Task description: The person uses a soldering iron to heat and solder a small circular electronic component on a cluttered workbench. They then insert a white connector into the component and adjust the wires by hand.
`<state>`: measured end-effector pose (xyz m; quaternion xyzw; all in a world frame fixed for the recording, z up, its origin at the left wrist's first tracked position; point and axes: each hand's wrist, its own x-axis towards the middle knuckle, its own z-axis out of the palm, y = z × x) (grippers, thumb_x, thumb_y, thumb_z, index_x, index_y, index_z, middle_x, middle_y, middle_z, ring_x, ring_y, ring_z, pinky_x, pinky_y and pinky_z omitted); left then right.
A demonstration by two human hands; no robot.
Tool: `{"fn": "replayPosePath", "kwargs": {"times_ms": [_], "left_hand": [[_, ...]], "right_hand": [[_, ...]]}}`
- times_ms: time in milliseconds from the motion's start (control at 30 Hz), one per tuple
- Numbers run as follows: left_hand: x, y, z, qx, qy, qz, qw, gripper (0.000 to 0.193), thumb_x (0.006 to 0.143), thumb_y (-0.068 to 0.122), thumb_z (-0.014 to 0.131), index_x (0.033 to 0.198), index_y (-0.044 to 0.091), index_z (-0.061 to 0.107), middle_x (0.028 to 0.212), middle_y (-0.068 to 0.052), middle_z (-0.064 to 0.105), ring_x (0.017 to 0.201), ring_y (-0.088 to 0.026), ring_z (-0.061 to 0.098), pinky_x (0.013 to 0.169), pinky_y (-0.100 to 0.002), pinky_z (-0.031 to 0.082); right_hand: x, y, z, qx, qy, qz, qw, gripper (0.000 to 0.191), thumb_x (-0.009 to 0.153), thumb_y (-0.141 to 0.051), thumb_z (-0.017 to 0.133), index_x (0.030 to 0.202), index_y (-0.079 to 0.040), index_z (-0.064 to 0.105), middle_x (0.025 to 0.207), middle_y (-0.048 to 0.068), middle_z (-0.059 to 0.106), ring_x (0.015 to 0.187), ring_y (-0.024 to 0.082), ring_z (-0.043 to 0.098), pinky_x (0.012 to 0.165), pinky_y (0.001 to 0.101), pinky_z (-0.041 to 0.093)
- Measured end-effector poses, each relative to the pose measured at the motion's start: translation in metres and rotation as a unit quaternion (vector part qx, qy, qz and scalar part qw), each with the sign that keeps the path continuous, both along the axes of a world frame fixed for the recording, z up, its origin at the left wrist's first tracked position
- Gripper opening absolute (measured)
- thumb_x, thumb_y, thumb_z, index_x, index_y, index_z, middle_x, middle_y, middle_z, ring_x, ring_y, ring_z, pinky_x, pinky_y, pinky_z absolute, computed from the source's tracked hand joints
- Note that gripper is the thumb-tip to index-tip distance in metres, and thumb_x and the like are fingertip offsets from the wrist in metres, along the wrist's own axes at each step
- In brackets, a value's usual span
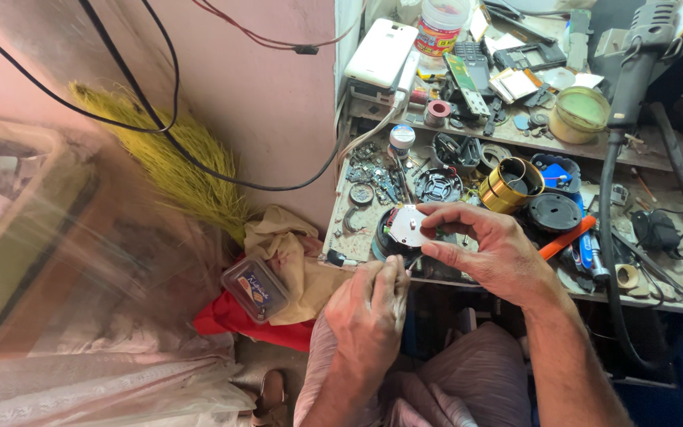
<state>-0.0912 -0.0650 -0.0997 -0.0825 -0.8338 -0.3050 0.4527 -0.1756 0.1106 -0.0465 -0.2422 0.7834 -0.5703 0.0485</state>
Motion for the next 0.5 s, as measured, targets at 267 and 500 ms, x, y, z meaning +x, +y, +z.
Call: {"fn": "replayPosePath", "kwargs": {"times_ms": [267,500], "left_hand": [[0.002,0.0025,0.0032,0.003,-0.054,-0.021,0.998,0.021,0.092,0.006,0.075,0.112,0.002,0.07,0.095,-0.009,0.066,0.072,-0.026,0.068,0.062,-0.039,0.053],[0.0039,-0.0009,0.0003,0.029,-0.062,-0.065,0.996,0.036,0.088,0.001,0.072,0.124,0.001,0.069,0.101,-0.011,0.066,0.079,-0.03,0.07,0.066,-0.04,0.056]], "right_hand": [[0.0012,-0.0001,0.0004,0.014,0.015,-0.001,1.0,0.024,0.083,-0.011,0.08,0.106,-0.005,0.077,0.131,0.007,0.072,0.117,0.015,0.068,0.103,0.0319,0.052],[0.0025,-0.0018,0.0031,0.056,0.07,-0.012,0.996,0.029,0.08,-0.013,0.083,0.109,-0.008,0.078,0.128,0.006,0.074,0.115,0.014,0.069,0.101,0.0308,0.053]]}}
